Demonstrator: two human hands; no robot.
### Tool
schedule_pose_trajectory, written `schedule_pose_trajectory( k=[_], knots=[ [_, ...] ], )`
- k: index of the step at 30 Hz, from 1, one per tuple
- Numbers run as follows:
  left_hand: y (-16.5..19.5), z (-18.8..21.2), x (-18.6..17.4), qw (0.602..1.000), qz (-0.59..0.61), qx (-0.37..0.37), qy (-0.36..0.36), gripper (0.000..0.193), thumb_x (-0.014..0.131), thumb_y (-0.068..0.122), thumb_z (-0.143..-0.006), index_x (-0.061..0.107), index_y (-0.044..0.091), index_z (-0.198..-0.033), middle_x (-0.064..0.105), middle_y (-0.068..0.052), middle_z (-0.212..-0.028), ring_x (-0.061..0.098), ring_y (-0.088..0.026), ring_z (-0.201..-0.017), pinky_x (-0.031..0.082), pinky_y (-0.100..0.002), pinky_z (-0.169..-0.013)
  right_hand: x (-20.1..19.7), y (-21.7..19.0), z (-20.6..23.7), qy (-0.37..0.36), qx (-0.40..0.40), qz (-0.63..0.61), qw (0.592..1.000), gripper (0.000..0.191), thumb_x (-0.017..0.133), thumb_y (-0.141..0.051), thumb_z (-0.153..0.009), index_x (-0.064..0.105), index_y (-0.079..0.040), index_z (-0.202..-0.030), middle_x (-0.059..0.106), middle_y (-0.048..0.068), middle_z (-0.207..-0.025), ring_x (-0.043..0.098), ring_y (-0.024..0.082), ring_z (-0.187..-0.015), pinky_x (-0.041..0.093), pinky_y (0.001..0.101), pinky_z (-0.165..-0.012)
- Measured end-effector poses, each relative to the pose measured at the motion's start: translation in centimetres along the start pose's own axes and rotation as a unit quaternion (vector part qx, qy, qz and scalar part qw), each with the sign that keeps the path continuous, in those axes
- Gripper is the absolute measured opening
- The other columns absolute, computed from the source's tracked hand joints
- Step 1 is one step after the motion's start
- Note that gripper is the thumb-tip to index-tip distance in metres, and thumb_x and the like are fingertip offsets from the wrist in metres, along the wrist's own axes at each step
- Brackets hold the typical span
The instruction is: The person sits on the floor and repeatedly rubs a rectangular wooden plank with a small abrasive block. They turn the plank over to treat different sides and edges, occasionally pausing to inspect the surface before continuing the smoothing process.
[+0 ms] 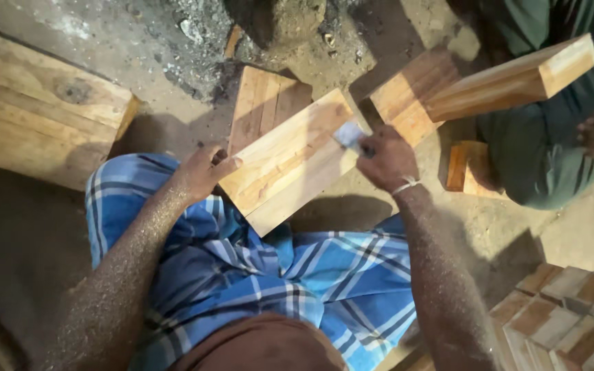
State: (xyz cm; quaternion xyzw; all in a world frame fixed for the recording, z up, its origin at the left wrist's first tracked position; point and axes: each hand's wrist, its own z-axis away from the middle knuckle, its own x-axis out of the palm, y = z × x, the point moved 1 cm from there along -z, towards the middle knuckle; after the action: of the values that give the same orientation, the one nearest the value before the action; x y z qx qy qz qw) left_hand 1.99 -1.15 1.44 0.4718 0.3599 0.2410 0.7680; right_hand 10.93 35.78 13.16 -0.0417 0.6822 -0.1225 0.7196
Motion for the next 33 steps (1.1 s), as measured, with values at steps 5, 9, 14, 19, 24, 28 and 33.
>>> schedule_pose_trajectory(
  k=[5, 9, 14, 19, 24, 28, 33],
  knots=[
    [-0.3, -0.1, 0.4, 0.998, -0.05, -0.038, -0.001, 0.058, 0.066, 0.054, -0.092, 0.065, -0.002, -0.11, 0.07, -0.022, -0.097, 0.069, -0.031, -0.09, 0.053, -0.044, -0.078, -2.4, 1.3, -2.3, -0.067, 0.09, 0.059, 0.992, 0.04, 0.075, -0.027, -0.069, 0.083, -0.014, -0.106, 0.069, 0.021, -0.106, 0.066, 0.039, -0.099, 0.053, 0.0468, -0.087],
    [-0.8, -0.2, 0.5, 1.0, -0.025, -0.014, 0.0, 0.057, 0.065, 0.053, -0.091, 0.063, 0.0, -0.112, 0.07, -0.021, -0.096, 0.07, -0.031, -0.088, 0.053, -0.045, -0.075, -3.8, -5.6, -2.3, -0.11, 0.172, -0.002, 0.979, 0.042, 0.074, -0.045, -0.08, 0.08, -0.009, -0.1, 0.076, 0.022, -0.091, 0.072, 0.037, -0.087, 0.058, 0.0459, -0.085],
    [-1.6, 0.0, -0.1, 0.998, -0.028, -0.019, 0.046, 0.059, 0.072, 0.054, -0.089, 0.066, 0.0, -0.109, 0.07, -0.023, -0.097, 0.069, -0.035, -0.09, 0.054, -0.046, -0.078, 2.7, -22.3, 6.1, -0.133, 0.075, -0.055, 0.987, 0.034, 0.074, -0.042, -0.08, 0.081, -0.013, -0.098, 0.071, 0.021, -0.103, 0.071, 0.041, -0.086, 0.057, 0.0507, -0.079],
    [-1.3, 0.0, 0.1, 0.998, -0.036, 0.008, 0.051, 0.058, 0.072, 0.053, -0.089, 0.065, -0.001, -0.109, 0.07, -0.023, -0.096, 0.07, -0.036, -0.089, 0.053, -0.046, -0.076, 4.9, -19.4, 8.6, -0.195, -0.086, 0.071, 0.974, 0.036, 0.074, -0.035, -0.08, 0.076, -0.02, -0.112, 0.067, 0.018, -0.1, 0.069, 0.04, -0.082, 0.057, 0.0532, -0.071],
    [-1.0, 0.0, 0.6, 0.999, -0.015, -0.005, 0.037, 0.058, 0.072, 0.053, -0.088, 0.065, -0.001, -0.107, 0.07, -0.024, -0.093, 0.07, -0.035, -0.088, 0.052, -0.047, -0.077, -1.8, -10.7, 3.3, -0.181, -0.174, 0.248, 0.935, 0.023, 0.069, -0.021, -0.087, 0.079, -0.024, -0.108, 0.07, 0.008, -0.111, 0.068, 0.035, -0.095, 0.055, 0.0487, -0.083],
    [-1.4, -0.3, 0.4, 0.998, 0.003, 0.041, 0.056, 0.059, 0.07, 0.053, -0.087, 0.065, -0.001, -0.11, 0.071, -0.023, -0.096, 0.07, -0.034, -0.088, 0.053, -0.046, -0.076, -0.9, -15.2, 6.8, -0.126, -0.074, -0.04, 0.988, 0.035, 0.077, -0.036, -0.085, 0.076, -0.017, -0.115, 0.071, 0.011, -0.103, 0.071, 0.032, -0.088, 0.058, 0.0457, -0.078],
    [-2.2, -0.3, 0.6, 0.999, -0.024, 0.021, 0.04, 0.06, 0.068, 0.056, -0.091, 0.065, -0.002, -0.109, 0.071, -0.024, -0.097, 0.07, -0.034, -0.09, 0.053, -0.047, -0.078, 5.4, -20.2, 13.7, -0.067, -0.076, -0.068, 0.993, 0.044, 0.084, -0.034, -0.075, 0.076, -0.011, -0.112, 0.066, 0.018, -0.104, 0.069, 0.038, -0.08, 0.057, 0.0474, -0.065]
  ],
)
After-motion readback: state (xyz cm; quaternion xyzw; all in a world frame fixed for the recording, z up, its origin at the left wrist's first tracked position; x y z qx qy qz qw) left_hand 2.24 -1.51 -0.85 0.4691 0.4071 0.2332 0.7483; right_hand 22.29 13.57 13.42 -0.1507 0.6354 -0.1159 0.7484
